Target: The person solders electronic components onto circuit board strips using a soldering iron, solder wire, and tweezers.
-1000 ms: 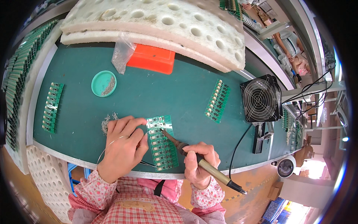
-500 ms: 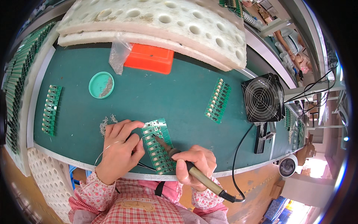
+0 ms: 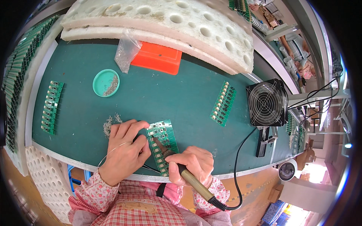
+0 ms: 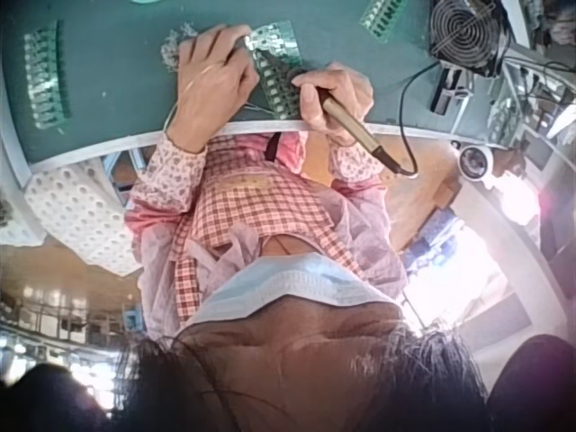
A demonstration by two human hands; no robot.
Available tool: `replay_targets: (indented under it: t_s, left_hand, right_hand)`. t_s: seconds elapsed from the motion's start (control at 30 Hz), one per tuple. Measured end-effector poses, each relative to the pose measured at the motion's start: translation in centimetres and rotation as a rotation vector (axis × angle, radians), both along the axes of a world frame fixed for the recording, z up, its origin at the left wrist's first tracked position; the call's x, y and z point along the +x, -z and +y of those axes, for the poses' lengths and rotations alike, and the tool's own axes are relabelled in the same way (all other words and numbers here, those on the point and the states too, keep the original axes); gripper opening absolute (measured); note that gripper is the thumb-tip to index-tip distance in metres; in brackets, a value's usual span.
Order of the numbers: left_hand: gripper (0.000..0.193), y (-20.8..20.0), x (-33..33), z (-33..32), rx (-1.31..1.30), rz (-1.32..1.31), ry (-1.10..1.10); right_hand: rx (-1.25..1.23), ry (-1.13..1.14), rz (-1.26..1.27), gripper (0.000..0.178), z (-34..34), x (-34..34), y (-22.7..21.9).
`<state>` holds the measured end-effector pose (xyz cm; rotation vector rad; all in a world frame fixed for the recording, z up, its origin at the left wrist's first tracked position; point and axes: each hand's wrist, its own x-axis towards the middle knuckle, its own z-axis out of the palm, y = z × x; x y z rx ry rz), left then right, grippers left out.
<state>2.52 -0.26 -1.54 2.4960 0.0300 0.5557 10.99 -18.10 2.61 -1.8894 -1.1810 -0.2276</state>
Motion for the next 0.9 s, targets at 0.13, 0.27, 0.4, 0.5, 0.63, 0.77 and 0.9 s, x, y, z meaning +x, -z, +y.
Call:
replay_targets:
  t_s: [0.13, 0.27, 0.4, 0.5, 0.63, 0.77, 0.9]
  left_hand:
    - [0.013, 0.1, 0.1, -0.1, 0.002, -0.006, -0.007]
    - [0.013, 0.0, 0.2, 0.0, -0.008, -0.005, -0.003]
    - [0.013, 0.0, 0.2, 0.0, -0.023, -0.005, -0.003]
    - [0.013, 0.1, 0.1, 0.0, -0.025, -0.01, -0.007]
    - [0.013, 0.0, 0.2, 0.0, -0.026, -0.017, -0.001]
    - [0.013, 0.2, 0.1, 0.1, -0.04, -0.005, -0.002]
    - [0.014, 0.2, 0.1, 0.2, -0.064, -0.028, -0.005]
  right_hand:
    - [-0.02, -0.009, -0.009, 0.008, 0.1, -0.1, -0.1]
    - [-0.055, 0.007, -0.015, 0.016, 0.3, -0.3, -0.2]
    - [-0.051, -0.023, -0.036, 0.008, 0.5, -0.4, -0.4]
    - [-0.068, -0.059, -0.039, 0.017, 0.5, -0.5, -0.5]
    - [-0.081, -0.075, -0.094, 0.02, 0.7, -0.7, -0.8]
    - [-0.139, -0.099, -0.167, 0.018, 1.0, -1.1, -0.6]
    - [-0.169, -0.078, -0.177, 0.017, 1.3, -1.3, -0.9]
